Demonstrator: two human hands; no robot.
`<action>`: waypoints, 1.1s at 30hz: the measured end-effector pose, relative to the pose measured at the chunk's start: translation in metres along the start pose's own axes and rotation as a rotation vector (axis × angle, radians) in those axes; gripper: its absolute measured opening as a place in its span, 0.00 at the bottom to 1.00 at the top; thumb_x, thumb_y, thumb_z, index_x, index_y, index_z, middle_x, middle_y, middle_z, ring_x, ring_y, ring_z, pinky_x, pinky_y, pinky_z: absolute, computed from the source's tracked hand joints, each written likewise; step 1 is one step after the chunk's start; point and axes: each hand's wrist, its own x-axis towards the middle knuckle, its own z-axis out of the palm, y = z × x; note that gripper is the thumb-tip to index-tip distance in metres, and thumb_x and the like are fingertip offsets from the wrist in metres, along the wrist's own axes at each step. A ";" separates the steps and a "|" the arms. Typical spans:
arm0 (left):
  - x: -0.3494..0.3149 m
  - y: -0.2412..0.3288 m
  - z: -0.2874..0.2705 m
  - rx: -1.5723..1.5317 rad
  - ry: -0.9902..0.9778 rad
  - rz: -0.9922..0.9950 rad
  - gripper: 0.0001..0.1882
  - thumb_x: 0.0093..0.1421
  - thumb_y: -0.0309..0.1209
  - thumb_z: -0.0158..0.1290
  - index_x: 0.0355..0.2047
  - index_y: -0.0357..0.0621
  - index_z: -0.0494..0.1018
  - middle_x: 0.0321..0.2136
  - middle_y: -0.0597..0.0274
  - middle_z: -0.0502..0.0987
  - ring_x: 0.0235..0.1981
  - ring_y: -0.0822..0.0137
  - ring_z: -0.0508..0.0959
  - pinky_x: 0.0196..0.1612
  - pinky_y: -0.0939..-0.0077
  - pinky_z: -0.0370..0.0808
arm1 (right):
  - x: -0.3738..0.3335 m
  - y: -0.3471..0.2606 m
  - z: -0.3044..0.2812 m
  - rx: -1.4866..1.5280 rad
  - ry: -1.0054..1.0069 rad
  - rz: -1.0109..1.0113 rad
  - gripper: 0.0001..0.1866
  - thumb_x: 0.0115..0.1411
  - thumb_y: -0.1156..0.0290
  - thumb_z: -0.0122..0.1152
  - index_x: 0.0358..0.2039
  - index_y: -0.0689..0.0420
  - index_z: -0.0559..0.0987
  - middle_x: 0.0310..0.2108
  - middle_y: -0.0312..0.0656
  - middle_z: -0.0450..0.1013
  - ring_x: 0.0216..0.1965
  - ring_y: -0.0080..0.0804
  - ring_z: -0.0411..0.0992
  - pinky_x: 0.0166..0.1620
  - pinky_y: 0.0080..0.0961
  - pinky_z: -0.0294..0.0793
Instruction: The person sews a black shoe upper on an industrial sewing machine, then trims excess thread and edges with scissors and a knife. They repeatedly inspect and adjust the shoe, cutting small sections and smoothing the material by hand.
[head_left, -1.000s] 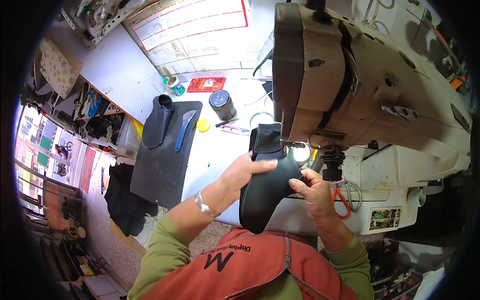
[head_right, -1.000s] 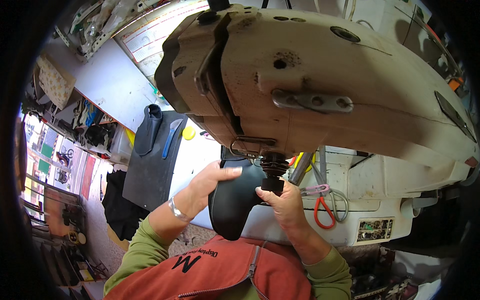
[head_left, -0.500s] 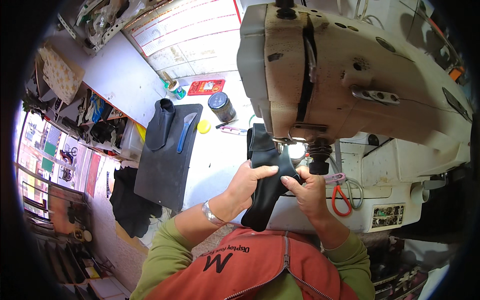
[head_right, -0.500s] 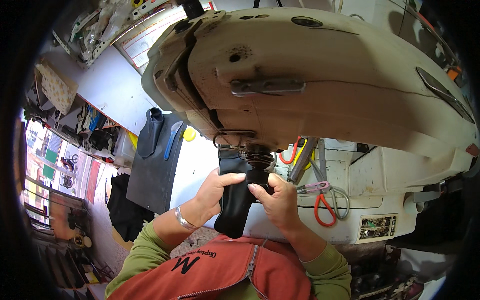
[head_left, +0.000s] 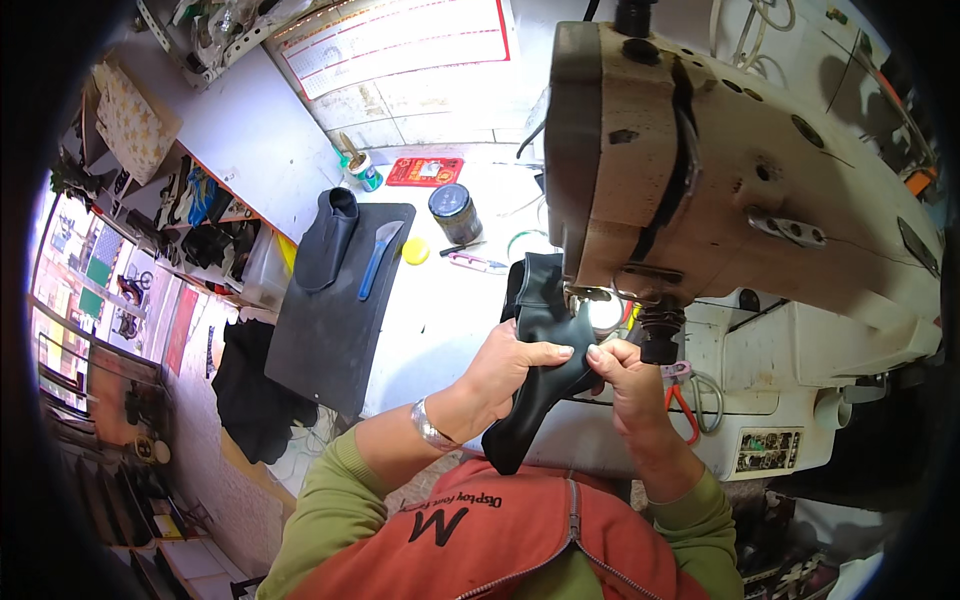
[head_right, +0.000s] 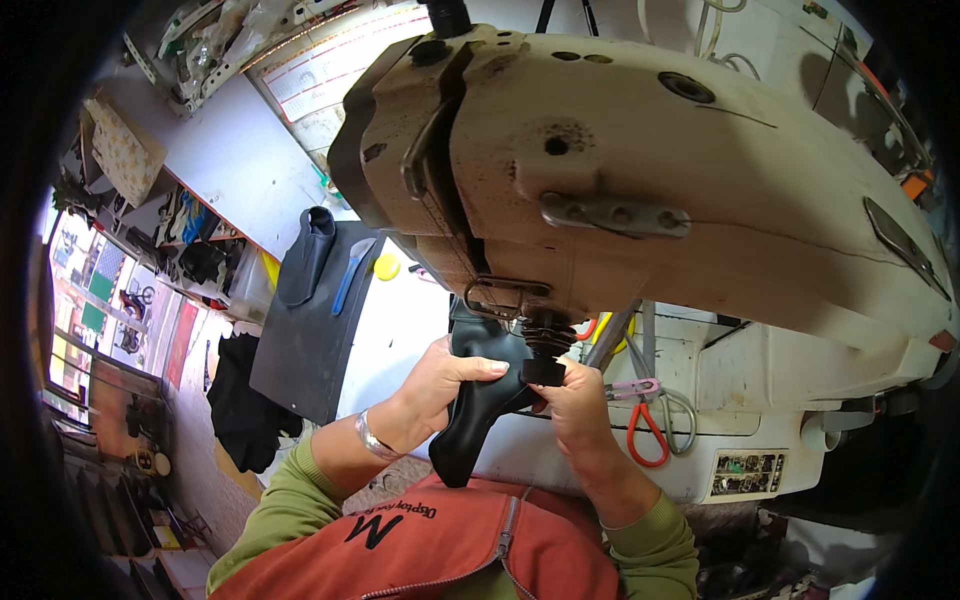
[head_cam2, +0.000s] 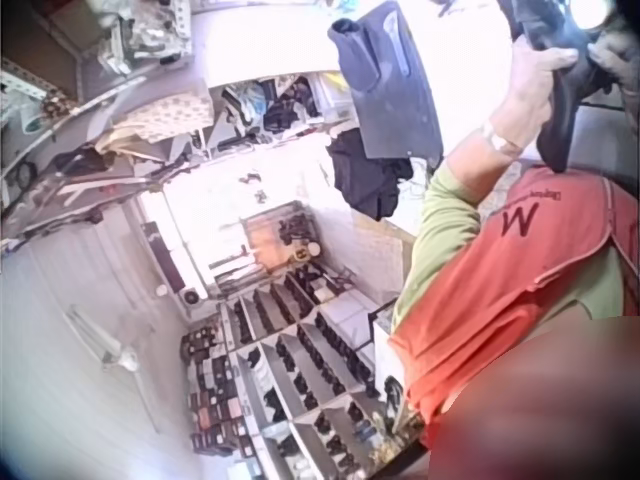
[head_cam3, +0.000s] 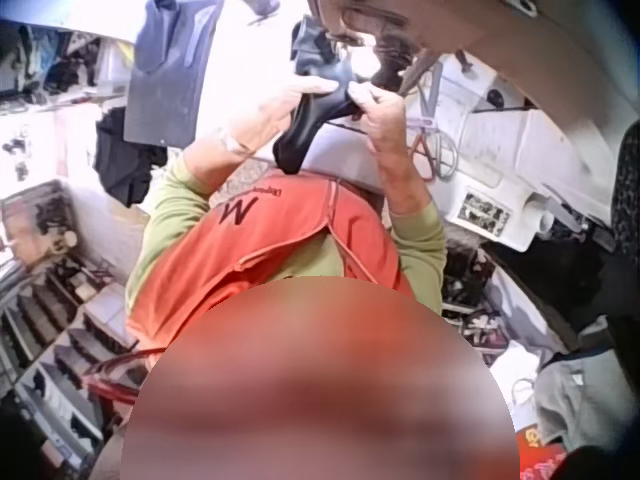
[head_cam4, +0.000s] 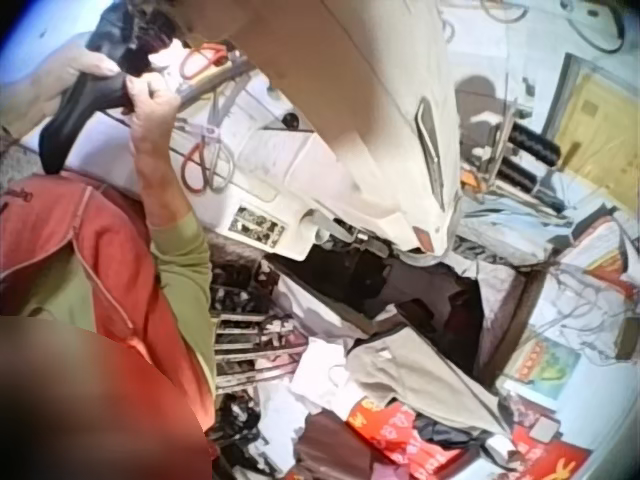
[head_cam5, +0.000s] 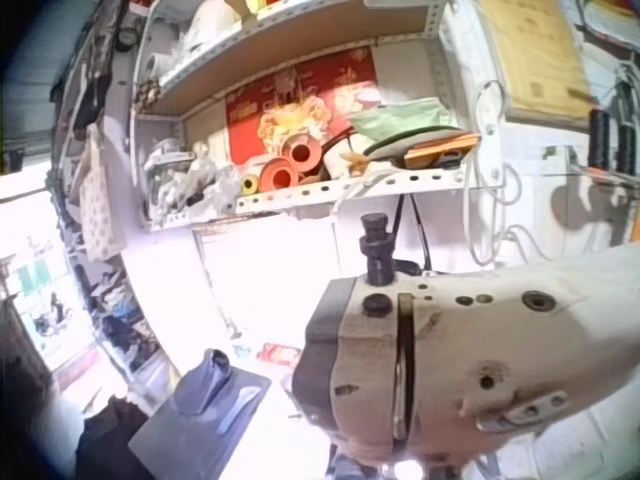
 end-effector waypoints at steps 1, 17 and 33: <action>0.000 0.000 0.000 -0.006 -0.007 -0.008 0.13 0.51 0.19 0.58 0.39 0.35 0.74 0.33 0.57 0.79 0.32 0.67 0.81 0.39 0.74 0.79 | 0.000 0.000 -0.001 -0.016 -0.008 -0.008 0.03 0.57 0.74 0.63 0.27 0.58 0.79 0.21 0.32 0.73 0.21 0.16 0.68 0.24 0.14 0.66; 0.018 0.020 -0.014 0.087 -0.067 -0.052 0.10 0.55 0.22 0.58 0.38 0.33 0.75 0.34 0.56 0.80 0.32 0.67 0.81 0.39 0.74 0.79 | -0.003 -0.001 0.012 -0.073 0.092 -0.046 0.08 0.61 0.70 0.61 0.26 0.60 0.77 0.23 0.34 0.73 0.23 0.20 0.68 0.29 0.18 0.70; 0.045 0.043 -0.031 0.395 -0.182 -0.048 0.15 0.51 0.21 0.59 0.41 0.31 0.74 0.33 0.55 0.79 0.31 0.68 0.80 0.37 0.75 0.78 | -0.005 0.004 0.024 -0.051 0.102 -0.074 0.09 0.60 0.70 0.61 0.26 0.61 0.76 0.21 0.36 0.73 0.21 0.22 0.70 0.25 0.18 0.71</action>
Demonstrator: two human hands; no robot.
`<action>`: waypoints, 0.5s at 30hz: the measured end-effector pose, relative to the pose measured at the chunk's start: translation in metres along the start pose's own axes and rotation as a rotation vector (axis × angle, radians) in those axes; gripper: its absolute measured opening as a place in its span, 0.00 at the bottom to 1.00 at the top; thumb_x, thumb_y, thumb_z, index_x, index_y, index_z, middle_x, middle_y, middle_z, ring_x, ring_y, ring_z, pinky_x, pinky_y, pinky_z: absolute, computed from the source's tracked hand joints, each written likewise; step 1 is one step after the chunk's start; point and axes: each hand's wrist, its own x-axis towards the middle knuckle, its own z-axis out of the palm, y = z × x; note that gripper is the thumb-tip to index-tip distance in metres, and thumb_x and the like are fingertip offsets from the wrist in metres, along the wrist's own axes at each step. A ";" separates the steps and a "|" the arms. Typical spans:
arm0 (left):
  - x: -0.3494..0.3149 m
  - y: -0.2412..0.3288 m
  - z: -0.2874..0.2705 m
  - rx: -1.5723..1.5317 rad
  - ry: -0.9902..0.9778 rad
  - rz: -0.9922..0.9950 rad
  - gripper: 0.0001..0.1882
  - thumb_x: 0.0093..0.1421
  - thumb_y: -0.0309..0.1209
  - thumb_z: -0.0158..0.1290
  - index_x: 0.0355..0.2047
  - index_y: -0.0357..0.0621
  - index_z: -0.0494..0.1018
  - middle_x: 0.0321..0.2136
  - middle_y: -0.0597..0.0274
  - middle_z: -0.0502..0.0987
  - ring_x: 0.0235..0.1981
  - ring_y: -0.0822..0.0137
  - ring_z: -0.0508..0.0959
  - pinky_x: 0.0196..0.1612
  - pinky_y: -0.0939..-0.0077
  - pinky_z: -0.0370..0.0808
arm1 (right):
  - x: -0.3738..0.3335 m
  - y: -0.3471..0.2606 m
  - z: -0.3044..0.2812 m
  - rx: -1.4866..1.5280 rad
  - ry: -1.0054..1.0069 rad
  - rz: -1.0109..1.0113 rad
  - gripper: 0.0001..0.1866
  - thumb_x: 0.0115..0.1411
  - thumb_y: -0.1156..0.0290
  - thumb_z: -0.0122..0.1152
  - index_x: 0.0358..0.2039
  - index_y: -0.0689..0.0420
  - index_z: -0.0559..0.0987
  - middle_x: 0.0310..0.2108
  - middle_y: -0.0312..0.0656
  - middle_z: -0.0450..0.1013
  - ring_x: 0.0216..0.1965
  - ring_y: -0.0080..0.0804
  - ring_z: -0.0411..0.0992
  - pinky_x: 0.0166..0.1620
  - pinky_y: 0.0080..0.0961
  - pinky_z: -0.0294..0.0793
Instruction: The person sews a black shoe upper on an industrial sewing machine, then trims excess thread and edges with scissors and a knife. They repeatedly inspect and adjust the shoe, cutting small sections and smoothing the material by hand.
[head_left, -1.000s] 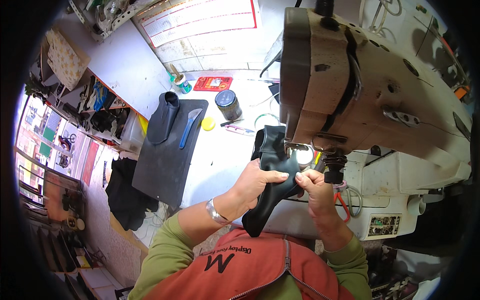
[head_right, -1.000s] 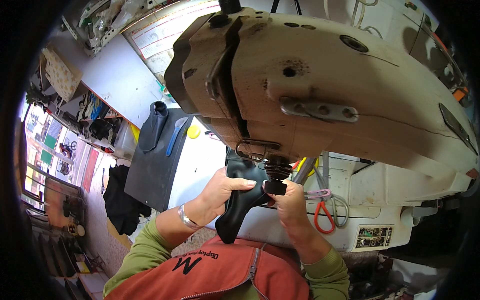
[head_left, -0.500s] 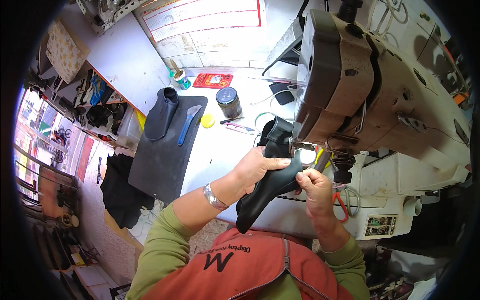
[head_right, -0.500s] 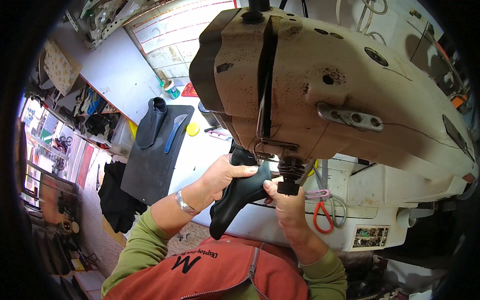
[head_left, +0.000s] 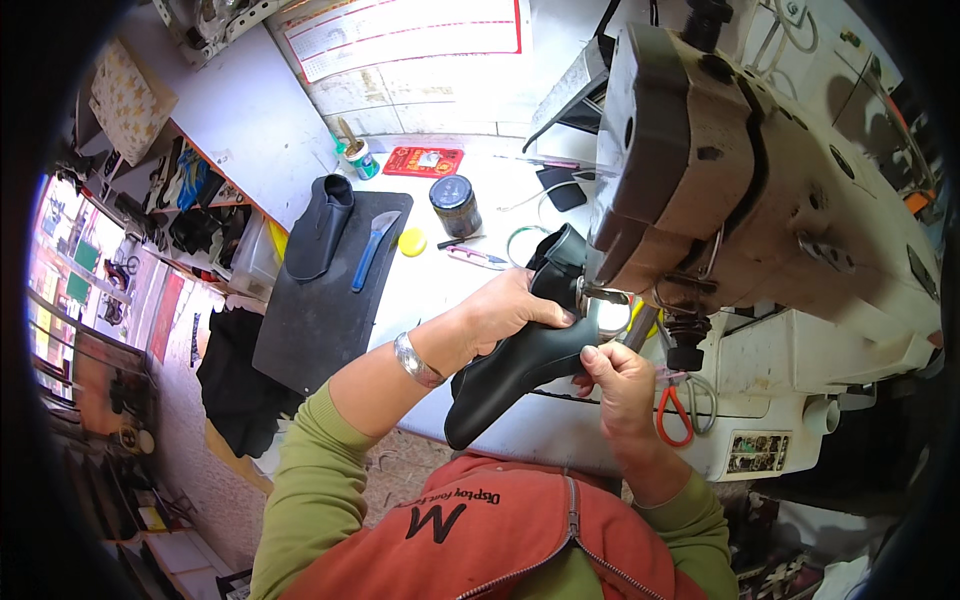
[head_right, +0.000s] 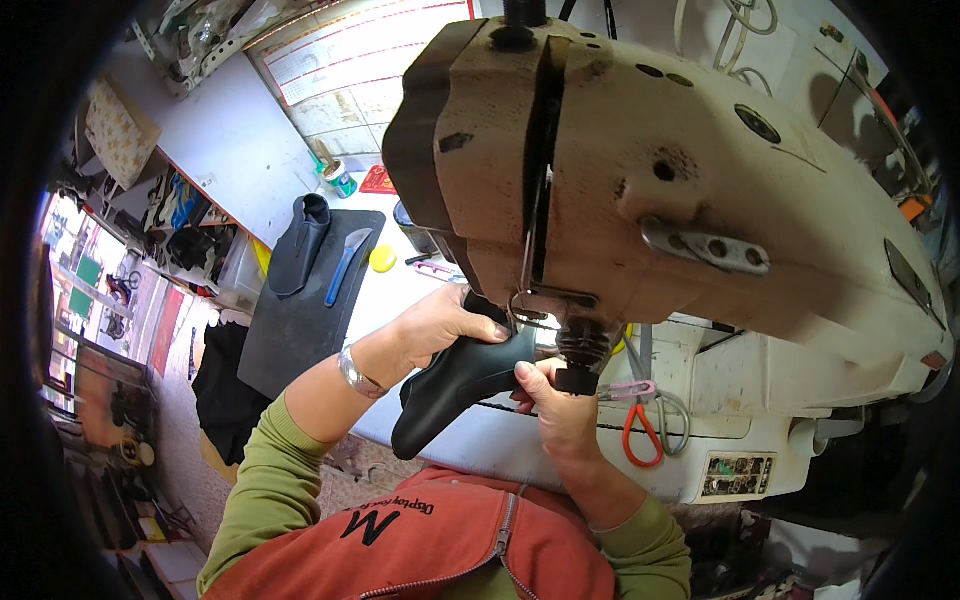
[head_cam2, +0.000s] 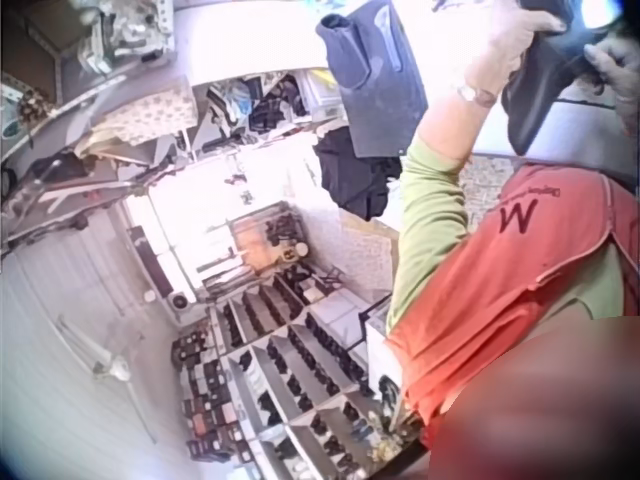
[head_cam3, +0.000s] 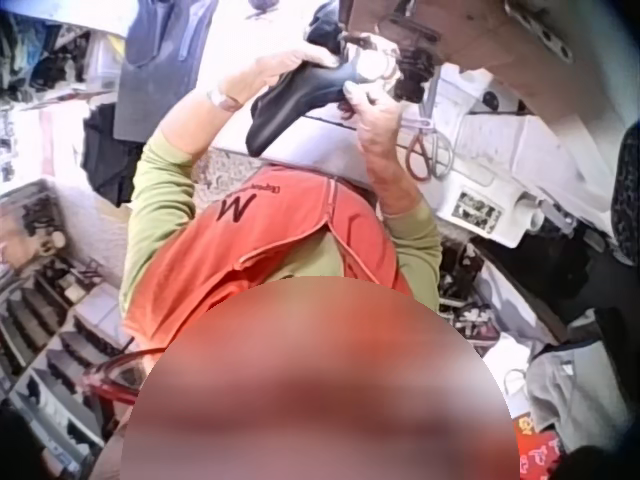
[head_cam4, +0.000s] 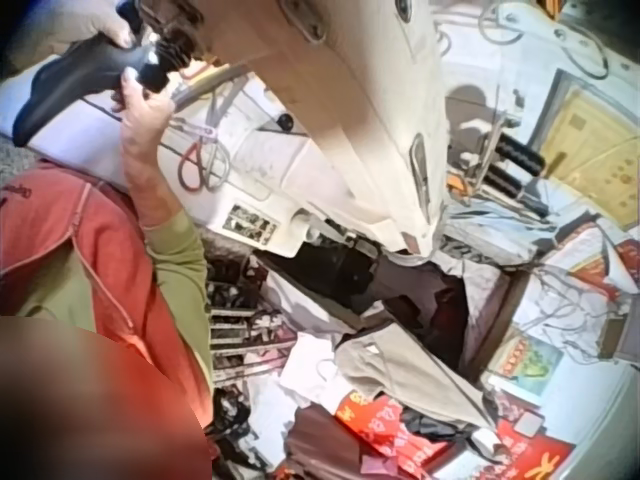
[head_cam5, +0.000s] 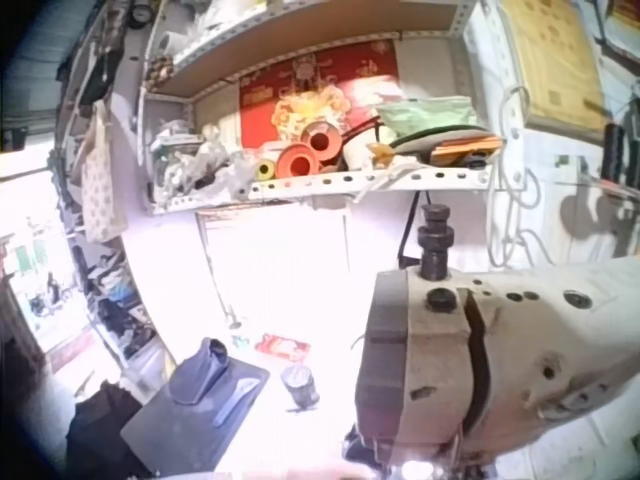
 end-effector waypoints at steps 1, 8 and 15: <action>0.002 -0.001 -0.001 0.022 0.007 0.012 0.14 0.51 0.22 0.59 0.39 0.30 0.75 0.31 0.55 0.80 0.29 0.68 0.80 0.34 0.75 0.78 | -0.001 0.001 0.000 -0.003 -0.006 -0.001 0.09 0.60 0.70 0.61 0.25 0.61 0.76 0.21 0.36 0.73 0.21 0.22 0.70 0.25 0.18 0.71; 0.003 0.001 -0.002 0.038 0.017 0.029 0.13 0.49 0.22 0.60 0.36 0.29 0.76 0.29 0.54 0.80 0.25 0.68 0.80 0.29 0.76 0.78 | -0.003 -0.001 0.004 -0.014 0.001 0.003 0.10 0.60 0.70 0.61 0.24 0.60 0.76 0.19 0.37 0.72 0.20 0.22 0.69 0.24 0.18 0.69; 0.012 0.006 -0.006 0.117 0.011 0.005 0.14 0.49 0.21 0.60 0.37 0.30 0.76 0.29 0.55 0.80 0.27 0.69 0.79 0.32 0.78 0.76 | -0.003 -0.002 0.010 0.019 0.037 0.003 0.10 0.61 0.70 0.60 0.25 0.60 0.76 0.20 0.38 0.73 0.19 0.21 0.69 0.25 0.18 0.69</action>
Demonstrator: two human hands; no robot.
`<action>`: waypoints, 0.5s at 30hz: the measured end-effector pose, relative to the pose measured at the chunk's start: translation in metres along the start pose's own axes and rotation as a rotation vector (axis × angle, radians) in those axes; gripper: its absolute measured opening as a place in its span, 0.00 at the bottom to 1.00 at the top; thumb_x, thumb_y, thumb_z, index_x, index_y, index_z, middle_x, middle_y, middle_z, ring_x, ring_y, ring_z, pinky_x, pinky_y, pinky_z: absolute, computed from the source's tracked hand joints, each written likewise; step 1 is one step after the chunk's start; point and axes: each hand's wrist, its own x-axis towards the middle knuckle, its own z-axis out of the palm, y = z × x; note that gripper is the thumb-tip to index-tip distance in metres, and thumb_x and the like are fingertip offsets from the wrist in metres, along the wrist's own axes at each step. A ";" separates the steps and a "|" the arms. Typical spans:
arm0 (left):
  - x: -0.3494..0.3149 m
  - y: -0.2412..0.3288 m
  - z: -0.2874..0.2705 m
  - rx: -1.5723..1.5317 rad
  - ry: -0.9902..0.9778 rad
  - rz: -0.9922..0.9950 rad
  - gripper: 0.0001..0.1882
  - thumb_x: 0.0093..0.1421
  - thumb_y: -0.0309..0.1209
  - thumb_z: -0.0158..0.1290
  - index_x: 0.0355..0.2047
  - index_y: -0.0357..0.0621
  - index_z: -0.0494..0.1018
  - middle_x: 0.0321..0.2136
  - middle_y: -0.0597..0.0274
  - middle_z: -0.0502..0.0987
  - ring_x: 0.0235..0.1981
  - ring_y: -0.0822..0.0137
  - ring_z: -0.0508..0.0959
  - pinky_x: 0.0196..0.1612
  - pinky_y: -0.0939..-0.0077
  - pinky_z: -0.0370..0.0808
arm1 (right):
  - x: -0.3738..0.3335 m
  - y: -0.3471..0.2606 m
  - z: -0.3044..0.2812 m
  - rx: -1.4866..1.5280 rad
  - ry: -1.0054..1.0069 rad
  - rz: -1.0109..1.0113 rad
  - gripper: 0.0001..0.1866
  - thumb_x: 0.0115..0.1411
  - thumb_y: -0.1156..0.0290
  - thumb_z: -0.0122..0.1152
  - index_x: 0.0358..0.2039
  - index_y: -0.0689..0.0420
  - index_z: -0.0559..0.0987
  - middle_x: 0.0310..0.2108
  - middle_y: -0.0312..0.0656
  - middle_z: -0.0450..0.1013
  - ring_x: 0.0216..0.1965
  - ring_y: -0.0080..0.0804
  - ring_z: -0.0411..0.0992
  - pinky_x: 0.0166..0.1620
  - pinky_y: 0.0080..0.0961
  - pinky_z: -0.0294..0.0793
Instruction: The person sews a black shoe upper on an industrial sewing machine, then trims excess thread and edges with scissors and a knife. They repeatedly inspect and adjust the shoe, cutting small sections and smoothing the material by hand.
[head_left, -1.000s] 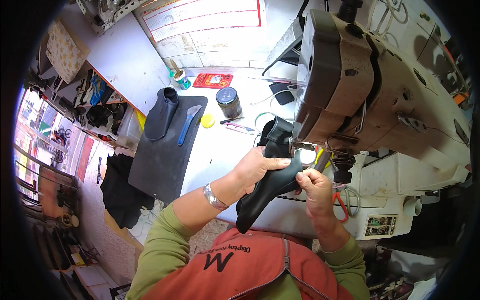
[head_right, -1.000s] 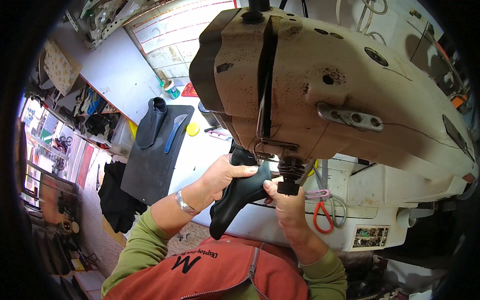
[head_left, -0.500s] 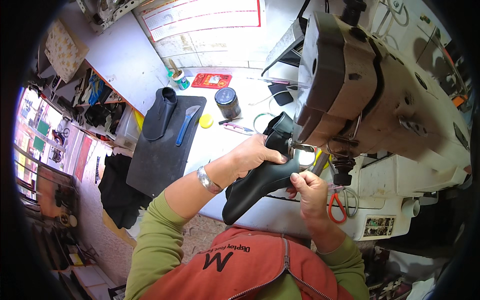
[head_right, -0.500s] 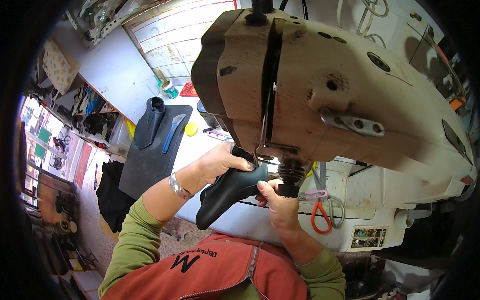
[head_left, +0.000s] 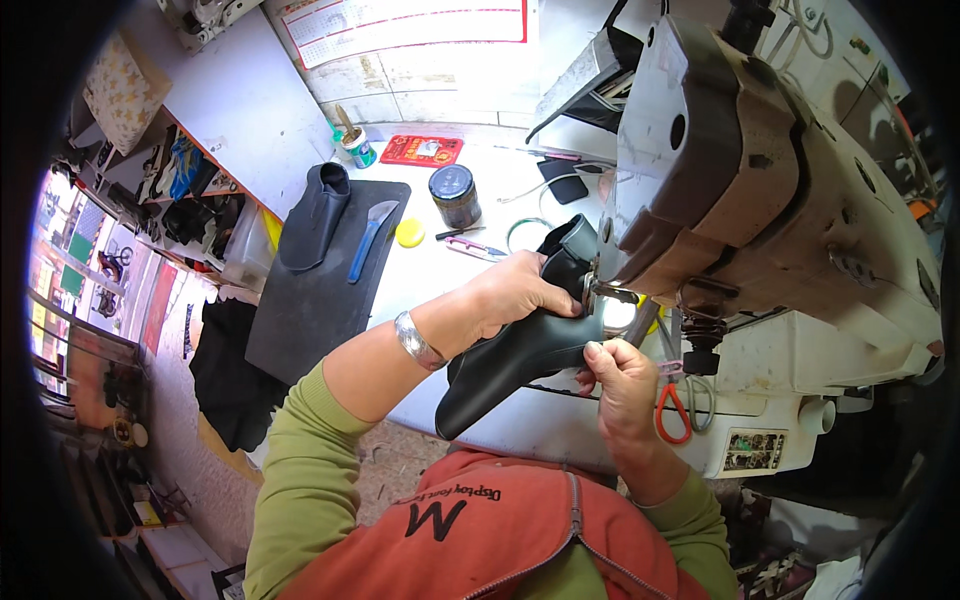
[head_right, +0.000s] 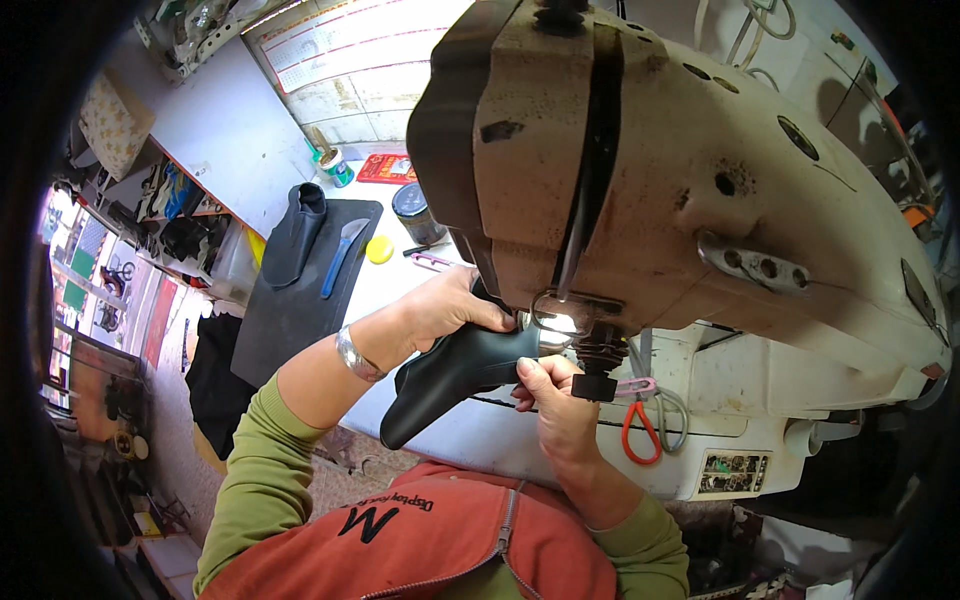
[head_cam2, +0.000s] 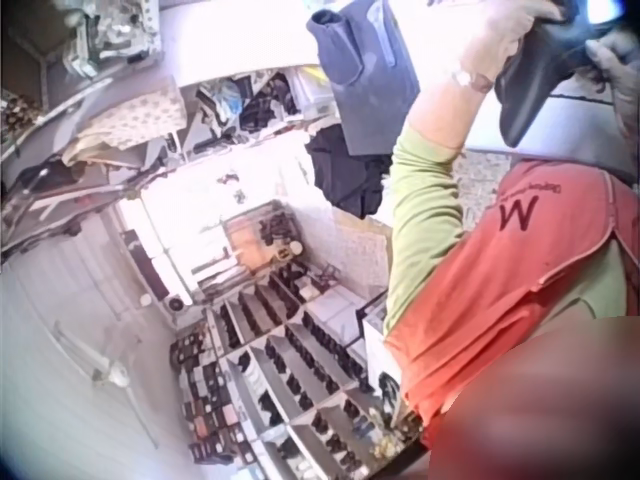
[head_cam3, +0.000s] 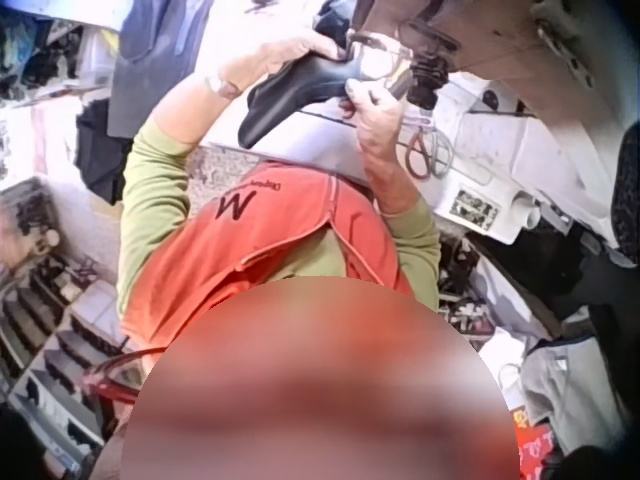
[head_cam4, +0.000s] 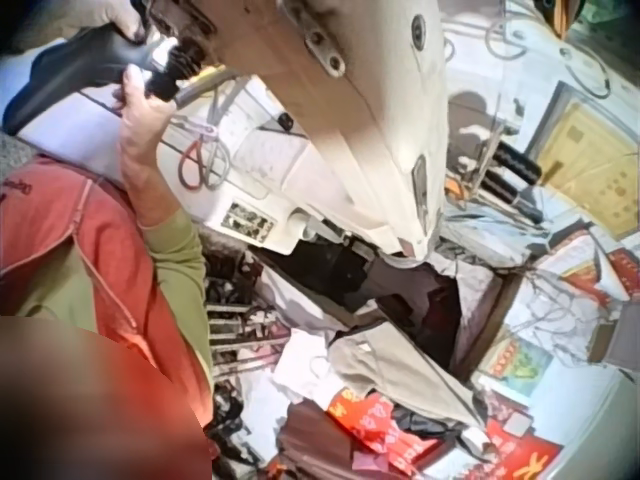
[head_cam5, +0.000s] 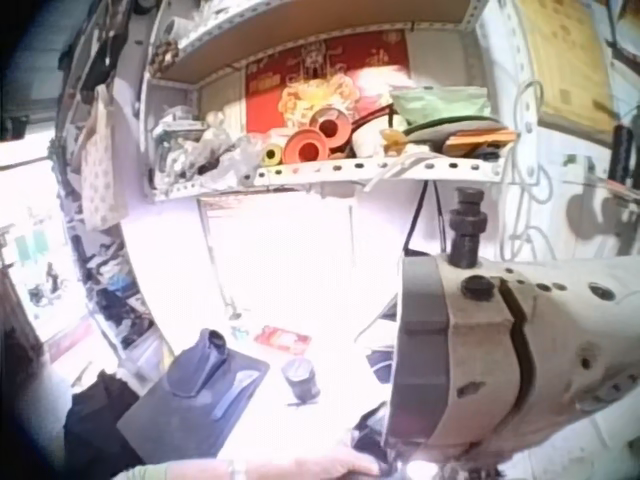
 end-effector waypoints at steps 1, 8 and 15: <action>0.000 0.003 0.000 -0.004 -0.011 -0.014 0.14 0.49 0.20 0.59 0.38 0.31 0.76 0.31 0.56 0.80 0.30 0.69 0.79 0.36 0.78 0.76 | 0.001 0.001 0.001 0.011 0.001 0.001 0.09 0.61 0.70 0.60 0.26 0.61 0.76 0.20 0.38 0.73 0.19 0.21 0.69 0.25 0.18 0.69; -0.021 0.018 0.004 0.605 0.530 0.622 0.18 0.48 0.22 0.62 0.40 0.36 0.74 0.36 0.54 0.77 0.36 0.59 0.78 0.41 0.70 0.75 | 0.003 -0.002 0.008 0.130 0.035 0.047 0.06 0.61 0.71 0.58 0.30 0.61 0.77 0.22 0.39 0.75 0.20 0.21 0.69 0.26 0.17 0.69; -0.104 -0.059 0.077 0.776 0.170 0.764 0.19 0.45 0.21 0.60 0.39 0.44 0.73 0.39 0.54 0.73 0.39 0.54 0.74 0.42 0.65 0.73 | 0.003 -0.005 0.002 0.040 -0.018 0.058 0.06 0.60 0.72 0.60 0.26 0.58 0.76 0.18 0.32 0.70 0.18 0.15 0.62 0.23 0.12 0.59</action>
